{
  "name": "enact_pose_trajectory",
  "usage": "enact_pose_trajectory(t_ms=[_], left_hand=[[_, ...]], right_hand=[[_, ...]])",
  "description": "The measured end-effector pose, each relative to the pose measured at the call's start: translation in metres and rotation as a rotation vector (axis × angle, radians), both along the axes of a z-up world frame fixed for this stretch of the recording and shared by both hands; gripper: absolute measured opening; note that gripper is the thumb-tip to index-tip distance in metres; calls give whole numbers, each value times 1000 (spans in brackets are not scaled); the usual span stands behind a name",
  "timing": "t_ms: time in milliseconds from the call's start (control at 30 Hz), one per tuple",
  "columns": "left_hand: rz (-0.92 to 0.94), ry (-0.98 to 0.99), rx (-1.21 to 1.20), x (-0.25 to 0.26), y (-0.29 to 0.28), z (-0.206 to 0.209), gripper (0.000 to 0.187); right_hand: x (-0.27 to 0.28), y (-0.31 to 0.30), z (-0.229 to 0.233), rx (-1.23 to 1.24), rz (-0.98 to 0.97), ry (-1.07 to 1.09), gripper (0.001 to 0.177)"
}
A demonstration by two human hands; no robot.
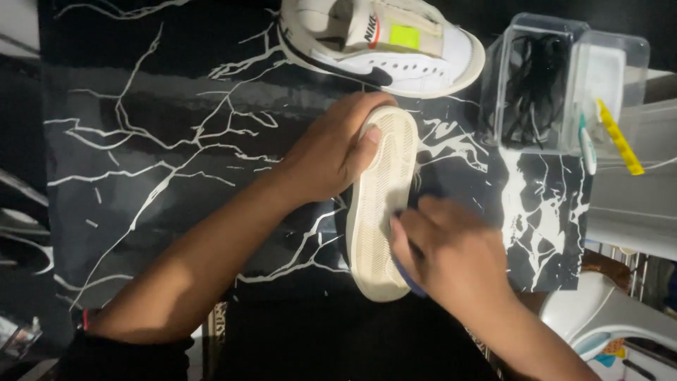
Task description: The person is cleaning a white shoe insole by scrubbing it with a blue cloth and two different small brushes on a marbled surface.
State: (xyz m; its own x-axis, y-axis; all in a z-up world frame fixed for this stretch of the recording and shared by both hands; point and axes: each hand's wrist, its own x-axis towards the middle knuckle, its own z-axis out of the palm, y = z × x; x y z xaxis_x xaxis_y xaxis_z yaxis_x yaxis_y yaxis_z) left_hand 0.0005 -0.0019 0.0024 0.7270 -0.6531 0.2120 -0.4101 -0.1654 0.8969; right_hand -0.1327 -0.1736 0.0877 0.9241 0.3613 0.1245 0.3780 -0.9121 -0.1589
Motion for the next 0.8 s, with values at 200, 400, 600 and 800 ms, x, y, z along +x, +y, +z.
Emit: enact_pose_trajectory(t_ms=[200,400,600,800], left_hand=[[36,-42,-25,-3,1,-3,42],[20,-35,14,-1,3,-4,45],[-8,-52,-74,-1,4,-4,38],[19,-72,-71,-3,2,-12,38]], right_hand=[[1,-1,18,79,-7,56,27],[9,41,-2,-16,-4,8,27],[-15,9,13,-235,-144,225,33],[14,30,14,104,-21,-36,29]])
